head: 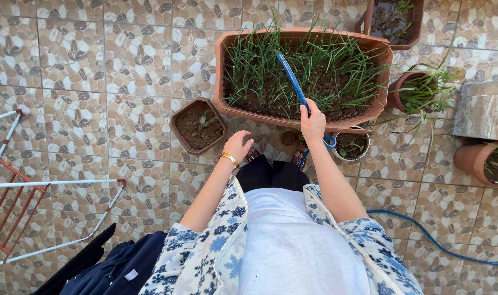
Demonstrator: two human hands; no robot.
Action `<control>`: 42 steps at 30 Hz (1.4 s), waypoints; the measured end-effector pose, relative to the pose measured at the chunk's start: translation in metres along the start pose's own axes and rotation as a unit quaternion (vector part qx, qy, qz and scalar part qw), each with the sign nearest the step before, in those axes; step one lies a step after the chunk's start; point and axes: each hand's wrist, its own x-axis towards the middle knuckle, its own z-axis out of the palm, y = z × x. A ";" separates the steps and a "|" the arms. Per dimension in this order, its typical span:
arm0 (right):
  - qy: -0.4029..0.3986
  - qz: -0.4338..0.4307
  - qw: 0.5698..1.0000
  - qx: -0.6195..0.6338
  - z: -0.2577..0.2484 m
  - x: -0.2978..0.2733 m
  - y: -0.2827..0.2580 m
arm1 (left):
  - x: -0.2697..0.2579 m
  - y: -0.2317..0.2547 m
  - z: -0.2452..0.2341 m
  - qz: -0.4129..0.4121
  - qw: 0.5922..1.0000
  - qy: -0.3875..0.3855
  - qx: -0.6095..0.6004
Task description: Watering several potted plants on a balcony using a garden hose.
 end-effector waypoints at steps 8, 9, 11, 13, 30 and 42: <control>0.019 0.008 1.000 0.011 -0.014 -0.003 0.004 | 0.002 0.004 0.005 0.010 1.000 -0.003 0.004; 0.019 0.010 1.000 0.011 -0.015 -0.004 0.006 | 0.002 0.005 0.006 0.013 1.000 -0.002 0.005; 0.021 0.014 1.000 0.008 -0.018 -0.005 0.007 | 0.002 0.006 0.007 0.011 1.000 -0.005 0.009; 0.023 0.019 1.000 0.005 -0.020 -0.007 0.007 | 0.003 0.006 0.008 0.009 1.000 -0.008 0.013; 0.051 0.038 0.998 0.022 -0.044 -0.016 0.036 | 0.008 0.022 0.020 0.023 0.999 -0.026 0.031; 0.079 0.075 0.994 -0.003 -0.049 -0.019 0.050 | 0.009 0.035 0.025 0.062 0.996 -0.050 0.045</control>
